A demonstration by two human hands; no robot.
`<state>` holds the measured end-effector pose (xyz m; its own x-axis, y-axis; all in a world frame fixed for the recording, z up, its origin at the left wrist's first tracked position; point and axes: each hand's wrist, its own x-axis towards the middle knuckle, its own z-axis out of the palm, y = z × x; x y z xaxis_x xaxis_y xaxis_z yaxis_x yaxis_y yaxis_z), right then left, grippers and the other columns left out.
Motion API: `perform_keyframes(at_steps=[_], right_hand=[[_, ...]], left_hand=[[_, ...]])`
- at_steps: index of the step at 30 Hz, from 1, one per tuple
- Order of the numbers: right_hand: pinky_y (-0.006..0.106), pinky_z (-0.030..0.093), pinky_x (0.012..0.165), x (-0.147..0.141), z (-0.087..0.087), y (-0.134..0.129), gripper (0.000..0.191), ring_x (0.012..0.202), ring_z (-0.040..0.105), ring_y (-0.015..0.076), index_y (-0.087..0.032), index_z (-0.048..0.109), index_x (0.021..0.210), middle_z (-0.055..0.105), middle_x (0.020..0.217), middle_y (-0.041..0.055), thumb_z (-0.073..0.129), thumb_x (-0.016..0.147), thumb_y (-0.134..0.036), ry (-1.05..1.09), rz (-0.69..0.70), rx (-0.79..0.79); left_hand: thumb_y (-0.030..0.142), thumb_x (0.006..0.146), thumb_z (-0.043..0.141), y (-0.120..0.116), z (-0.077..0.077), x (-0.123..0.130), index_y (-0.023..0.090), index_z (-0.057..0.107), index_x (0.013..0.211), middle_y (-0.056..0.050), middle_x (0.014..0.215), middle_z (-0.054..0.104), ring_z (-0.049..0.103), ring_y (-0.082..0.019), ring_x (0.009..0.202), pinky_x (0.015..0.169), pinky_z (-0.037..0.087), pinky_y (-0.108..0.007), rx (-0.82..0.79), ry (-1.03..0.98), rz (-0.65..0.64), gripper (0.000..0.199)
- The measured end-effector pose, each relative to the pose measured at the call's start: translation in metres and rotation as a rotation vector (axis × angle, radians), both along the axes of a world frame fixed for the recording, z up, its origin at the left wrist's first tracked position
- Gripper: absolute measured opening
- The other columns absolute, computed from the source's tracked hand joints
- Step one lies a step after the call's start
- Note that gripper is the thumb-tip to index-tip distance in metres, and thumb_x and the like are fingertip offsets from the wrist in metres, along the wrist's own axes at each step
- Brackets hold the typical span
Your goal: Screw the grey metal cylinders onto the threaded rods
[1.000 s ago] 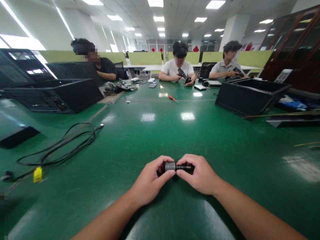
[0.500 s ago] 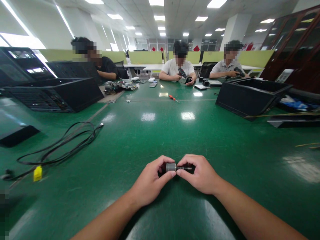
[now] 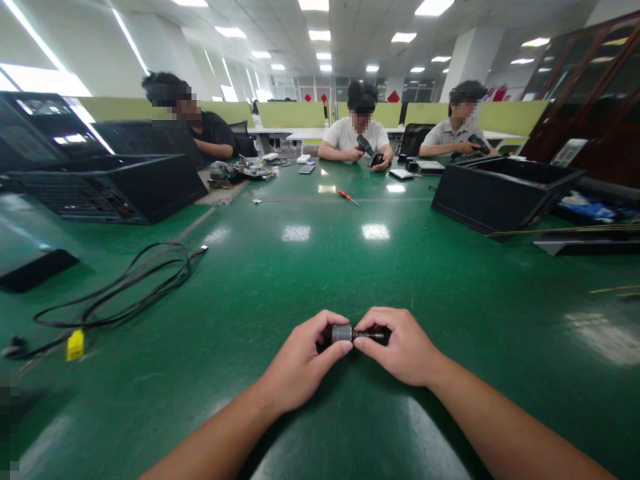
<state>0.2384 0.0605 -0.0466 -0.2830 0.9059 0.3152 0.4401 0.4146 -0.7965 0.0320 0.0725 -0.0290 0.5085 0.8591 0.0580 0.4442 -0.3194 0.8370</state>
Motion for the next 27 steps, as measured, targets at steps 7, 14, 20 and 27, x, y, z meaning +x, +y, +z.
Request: perform_keyframes(at_steps=[7,14,20,27], right_hand=[[0.025,0.044,0.066,0.0002,0.0016,0.0009,0.003,0.07,0.064,0.0144,-0.019,0.072,0.08,0.071,0.076,-0.0001,0.072,0.079,-0.017,0.001,0.003,0.004],[0.026,0.044,0.065,0.0006,0.002,0.0002,0.003,0.069,0.063,0.0148,-0.019,0.071,0.079,0.07,0.075,0.0003,0.071,0.079,-0.017,0.001,0.011,0.013],[0.025,0.044,0.066,0.0014,0.0009,0.0006,0.003,0.069,0.063,0.0145,-0.019,0.071,0.079,0.07,0.074,0.0,0.071,0.079,-0.016,0.006,0.01,0.011],[0.026,0.045,0.067,0.0026,0.0019,0.0015,0.002,0.07,0.063,0.0149,-0.019,0.071,0.08,0.071,0.075,0.0005,0.071,0.079,-0.017,0.002,0.012,0.005]], left_hand=[[0.032,0.091,0.059,-0.0006,0.0013,0.0003,0.022,0.062,0.108,0.0,0.091,0.066,0.057,-0.016,0.08,0.072,0.042,-0.027,0.01,0.012,0.006,0.02],[0.032,0.09,0.06,-0.0008,0.0012,0.0002,0.022,0.062,0.108,0.0,0.091,0.066,0.058,-0.017,0.081,0.072,0.042,-0.027,0.008,0.018,0.007,0.02],[0.032,0.09,0.06,-0.0004,0.001,0.0001,0.021,0.062,0.108,0.0,0.09,0.066,0.058,-0.017,0.08,0.072,0.042,-0.027,-0.002,0.02,0.01,0.021],[0.032,0.09,0.06,-0.0006,0.0022,0.0004,0.021,0.062,0.107,0.0,0.09,0.067,0.058,-0.017,0.082,0.074,0.043,-0.028,0.006,0.016,0.016,0.02]])
